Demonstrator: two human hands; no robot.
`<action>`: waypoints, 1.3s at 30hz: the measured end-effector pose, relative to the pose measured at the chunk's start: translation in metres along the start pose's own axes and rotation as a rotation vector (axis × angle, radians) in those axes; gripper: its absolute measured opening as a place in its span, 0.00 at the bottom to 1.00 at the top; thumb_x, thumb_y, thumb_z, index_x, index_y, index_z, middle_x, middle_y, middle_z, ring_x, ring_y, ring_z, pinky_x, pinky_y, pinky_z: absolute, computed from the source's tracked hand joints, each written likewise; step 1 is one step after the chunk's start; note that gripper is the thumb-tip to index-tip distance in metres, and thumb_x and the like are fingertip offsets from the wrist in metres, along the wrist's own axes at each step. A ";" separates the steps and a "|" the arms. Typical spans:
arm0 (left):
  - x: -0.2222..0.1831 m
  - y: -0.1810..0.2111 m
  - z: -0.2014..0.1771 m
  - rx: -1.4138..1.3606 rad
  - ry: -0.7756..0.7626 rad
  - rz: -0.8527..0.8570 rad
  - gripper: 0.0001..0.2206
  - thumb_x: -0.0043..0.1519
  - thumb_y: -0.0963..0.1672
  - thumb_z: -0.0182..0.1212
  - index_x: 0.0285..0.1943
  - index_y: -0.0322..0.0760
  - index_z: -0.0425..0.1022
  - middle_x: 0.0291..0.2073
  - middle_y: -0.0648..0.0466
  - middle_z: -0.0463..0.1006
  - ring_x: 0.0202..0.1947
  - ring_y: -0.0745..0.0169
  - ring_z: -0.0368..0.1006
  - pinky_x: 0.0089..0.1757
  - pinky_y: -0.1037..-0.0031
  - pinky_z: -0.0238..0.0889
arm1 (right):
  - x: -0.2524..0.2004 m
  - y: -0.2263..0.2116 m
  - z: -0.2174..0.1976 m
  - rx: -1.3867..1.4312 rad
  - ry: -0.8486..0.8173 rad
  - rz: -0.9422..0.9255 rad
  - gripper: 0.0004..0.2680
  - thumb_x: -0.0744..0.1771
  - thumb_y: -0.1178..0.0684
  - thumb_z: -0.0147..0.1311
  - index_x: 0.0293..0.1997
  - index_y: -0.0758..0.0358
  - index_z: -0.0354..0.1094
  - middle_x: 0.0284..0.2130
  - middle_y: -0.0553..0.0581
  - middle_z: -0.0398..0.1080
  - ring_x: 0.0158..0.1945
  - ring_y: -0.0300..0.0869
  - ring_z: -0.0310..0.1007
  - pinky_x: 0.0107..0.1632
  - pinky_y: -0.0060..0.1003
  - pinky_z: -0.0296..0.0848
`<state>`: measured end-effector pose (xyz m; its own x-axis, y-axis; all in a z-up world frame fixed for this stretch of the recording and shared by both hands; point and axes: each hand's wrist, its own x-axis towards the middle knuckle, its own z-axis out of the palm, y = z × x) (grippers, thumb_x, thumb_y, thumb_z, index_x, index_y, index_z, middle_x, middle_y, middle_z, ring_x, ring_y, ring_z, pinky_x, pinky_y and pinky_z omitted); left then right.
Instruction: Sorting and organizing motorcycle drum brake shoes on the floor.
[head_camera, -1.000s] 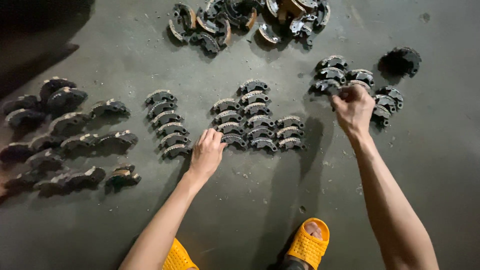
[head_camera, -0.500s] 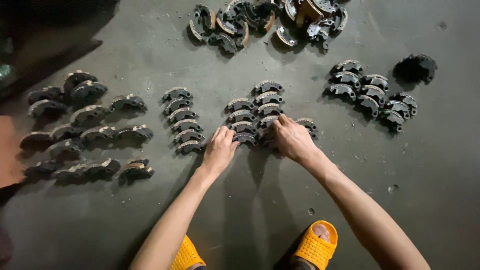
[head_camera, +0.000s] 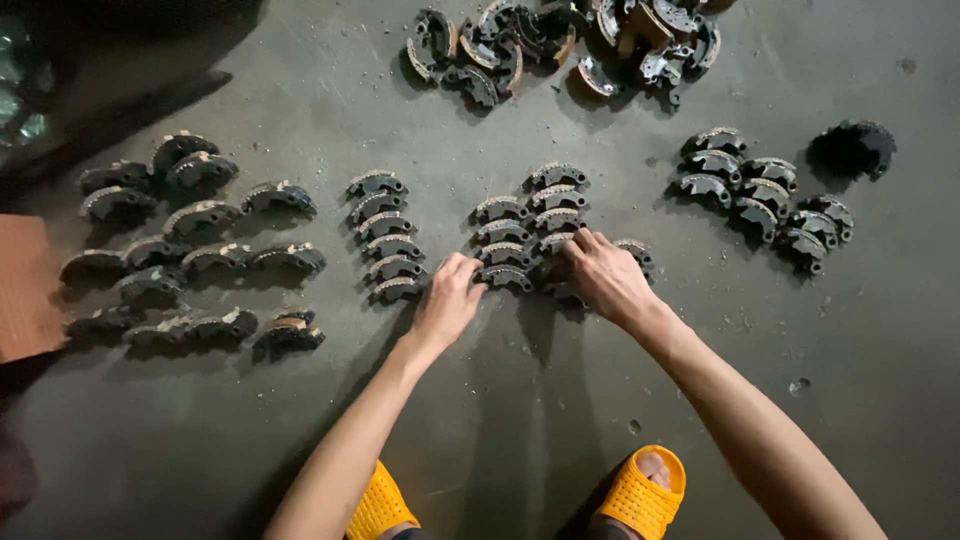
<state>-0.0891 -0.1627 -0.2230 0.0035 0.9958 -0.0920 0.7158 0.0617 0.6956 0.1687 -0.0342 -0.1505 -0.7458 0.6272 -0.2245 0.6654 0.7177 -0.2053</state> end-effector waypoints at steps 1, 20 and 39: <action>0.002 0.013 -0.010 0.000 0.002 0.001 0.15 0.57 0.38 0.69 0.52 0.34 0.74 0.41 0.48 0.73 0.45 0.45 0.75 0.45 0.62 0.72 | 0.001 0.001 -0.001 -0.001 0.001 -0.001 0.12 0.61 0.57 0.51 0.49 0.60 0.66 0.40 0.56 0.67 0.43 0.52 0.75 0.36 0.45 0.81; 0.009 0.033 -0.022 0.196 -0.014 0.074 0.15 0.55 0.45 0.72 0.48 0.38 0.74 0.38 0.50 0.72 0.42 0.48 0.73 0.44 0.61 0.69 | -0.001 0.037 -0.004 0.238 0.139 0.064 0.13 0.57 0.54 0.64 0.41 0.63 0.70 0.32 0.62 0.69 0.40 0.59 0.74 0.39 0.54 0.76; 0.008 0.033 -0.009 0.307 0.052 0.121 0.14 0.53 0.47 0.72 0.44 0.38 0.76 0.35 0.53 0.69 0.37 0.49 0.71 0.37 0.60 0.66 | 0.053 0.116 -0.040 0.264 0.318 0.303 0.27 0.59 0.55 0.67 0.65 0.59 0.60 0.50 0.64 0.64 0.55 0.62 0.68 0.52 0.57 0.75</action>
<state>-0.0711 -0.1517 -0.1944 0.0716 0.9972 0.0203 0.8892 -0.0730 0.4516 0.2054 0.0946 -0.1483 -0.4637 0.8858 -0.0191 0.8082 0.4141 -0.4188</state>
